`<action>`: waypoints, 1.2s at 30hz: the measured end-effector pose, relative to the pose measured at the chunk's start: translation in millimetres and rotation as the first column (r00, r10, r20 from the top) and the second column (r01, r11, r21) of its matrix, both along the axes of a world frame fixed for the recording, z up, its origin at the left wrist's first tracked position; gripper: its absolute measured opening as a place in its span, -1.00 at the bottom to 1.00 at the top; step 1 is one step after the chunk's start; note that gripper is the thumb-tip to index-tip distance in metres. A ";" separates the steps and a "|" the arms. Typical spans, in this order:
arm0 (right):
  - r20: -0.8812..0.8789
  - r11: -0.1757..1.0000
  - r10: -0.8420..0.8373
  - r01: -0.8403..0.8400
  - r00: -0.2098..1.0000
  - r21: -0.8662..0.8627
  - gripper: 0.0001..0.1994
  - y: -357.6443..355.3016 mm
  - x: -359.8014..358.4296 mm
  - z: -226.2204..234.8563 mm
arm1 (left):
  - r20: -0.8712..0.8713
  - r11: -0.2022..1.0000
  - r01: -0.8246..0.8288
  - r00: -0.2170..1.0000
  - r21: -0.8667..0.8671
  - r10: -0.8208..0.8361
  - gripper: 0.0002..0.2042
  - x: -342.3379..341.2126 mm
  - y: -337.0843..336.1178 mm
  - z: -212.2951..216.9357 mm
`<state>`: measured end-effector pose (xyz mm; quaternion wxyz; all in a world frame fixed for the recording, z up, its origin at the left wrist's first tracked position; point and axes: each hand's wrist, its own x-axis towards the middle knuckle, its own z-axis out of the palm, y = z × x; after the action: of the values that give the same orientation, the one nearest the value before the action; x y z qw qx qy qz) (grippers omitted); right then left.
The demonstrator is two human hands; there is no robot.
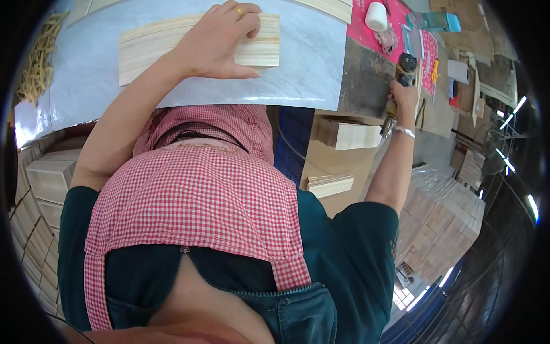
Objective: Assemble wooden boxes using glue and a pneumatic nail gun on a factory floor.
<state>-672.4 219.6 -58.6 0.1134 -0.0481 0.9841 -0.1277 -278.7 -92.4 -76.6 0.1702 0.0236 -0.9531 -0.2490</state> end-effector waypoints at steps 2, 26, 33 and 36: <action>-0.012 0.998 0.051 -0.051 0.999 -0.034 -0.66 -11.6 43.3 26.0 | -0.023 1.000 -0.020 1.000 -0.014 0.020 -0.46 4.5 -4.3 -5.1; 0.220 0.836 0.451 -0.323 0.865 -0.445 -0.80 -67.5 284.6 109.0 | 0.196 0.990 -0.041 0.981 0.135 0.014 -0.50 -22.5 6.3 -0.5; 0.199 0.823 0.431 -0.293 0.880 -0.486 -0.80 -74.1 288.8 109.5 | 0.218 0.996 -0.057 0.975 0.067 0.041 -0.50 -22.4 5.1 6.0; 0.161 0.795 0.433 -0.291 0.887 -0.533 -0.80 -78.2 289.5 108.1 | 0.186 0.997 -0.053 0.982 0.051 0.042 -0.50 -19.7 5.1 6.3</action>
<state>-382.9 141.5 49.5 0.2552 -0.2463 0.8646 -0.3560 -298.3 -87.3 -70.3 0.0862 0.0741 -0.9567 -0.2679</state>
